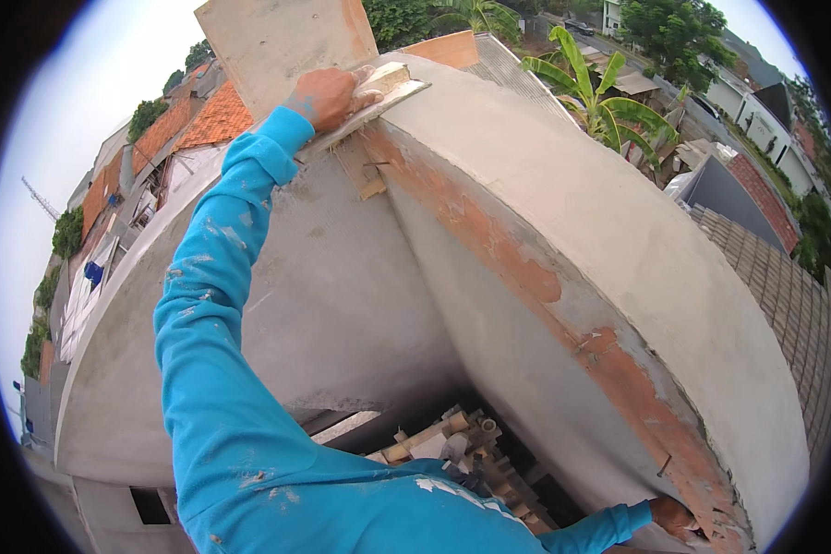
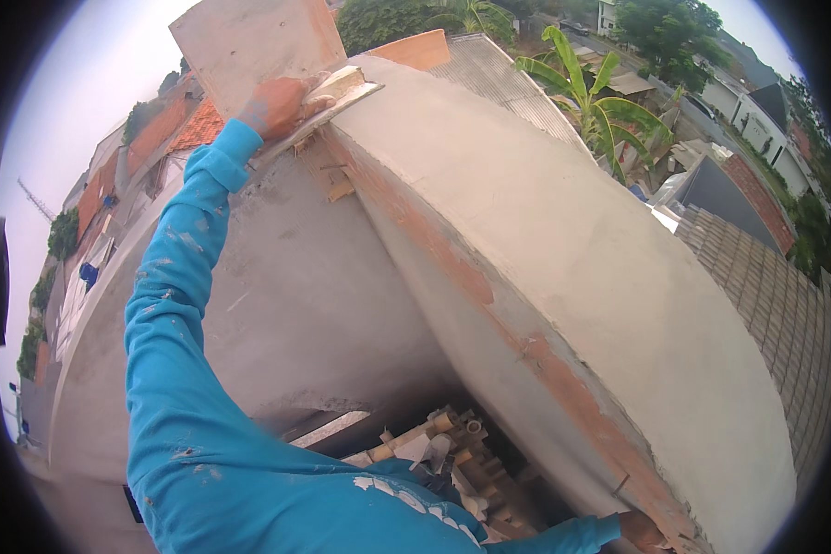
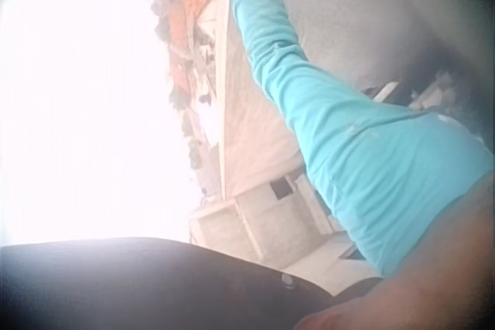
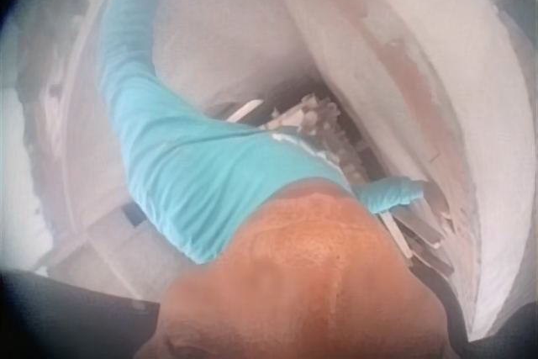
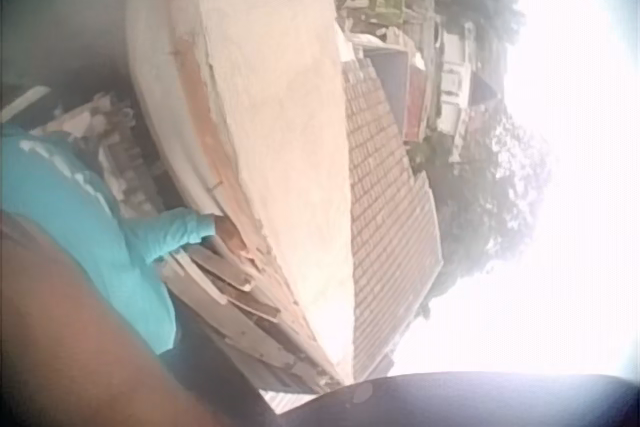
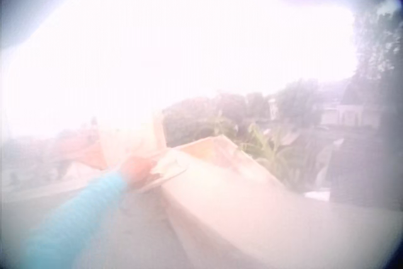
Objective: The person applies wet plaster to a curved wall section using a trowel and a wooden float. They scoop plaster from a bucket, spread it along the wall, and smooth the surface repeatedly. The work is performed on scaffolding with visible wooden supports and a bucket of plaster nearby.
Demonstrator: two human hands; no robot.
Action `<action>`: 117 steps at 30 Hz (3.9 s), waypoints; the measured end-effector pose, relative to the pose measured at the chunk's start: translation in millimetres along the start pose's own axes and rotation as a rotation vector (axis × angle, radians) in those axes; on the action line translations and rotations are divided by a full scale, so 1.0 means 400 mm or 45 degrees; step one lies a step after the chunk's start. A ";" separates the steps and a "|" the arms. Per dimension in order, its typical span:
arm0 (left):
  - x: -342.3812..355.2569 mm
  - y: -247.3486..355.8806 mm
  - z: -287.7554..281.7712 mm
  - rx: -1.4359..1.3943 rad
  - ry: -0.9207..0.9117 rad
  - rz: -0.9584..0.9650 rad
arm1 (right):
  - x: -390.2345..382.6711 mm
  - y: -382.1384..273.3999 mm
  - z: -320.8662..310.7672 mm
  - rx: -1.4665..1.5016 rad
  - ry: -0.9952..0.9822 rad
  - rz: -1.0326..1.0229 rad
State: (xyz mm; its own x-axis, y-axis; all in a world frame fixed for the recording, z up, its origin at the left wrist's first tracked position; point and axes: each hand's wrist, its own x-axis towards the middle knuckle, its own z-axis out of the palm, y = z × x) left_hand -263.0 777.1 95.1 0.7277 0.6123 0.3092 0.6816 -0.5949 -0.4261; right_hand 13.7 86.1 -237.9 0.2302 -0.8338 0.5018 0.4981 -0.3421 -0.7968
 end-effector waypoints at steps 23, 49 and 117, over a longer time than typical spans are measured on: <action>0.168 0.087 0.021 0.050 -0.001 -0.033 | -0.002 -0.070 -0.009 -0.474 -0.123 -0.632; -0.146 0.574 -0.336 -0.268 0.312 0.524 | -0.022 -0.107 0.014 0.167 -0.120 0.101; -0.333 1.022 -0.615 -0.248 0.533 0.795 | -0.009 -0.122 -0.064 -0.087 -0.322 -0.223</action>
State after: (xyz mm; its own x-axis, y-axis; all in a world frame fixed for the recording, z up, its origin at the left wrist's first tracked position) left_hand -62.4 324.2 88.6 0.9233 -0.0915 0.3730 0.1084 -0.8696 -0.4817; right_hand -32.8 94.9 -209.3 0.3507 -0.6283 0.6944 0.4929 -0.5066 -0.7074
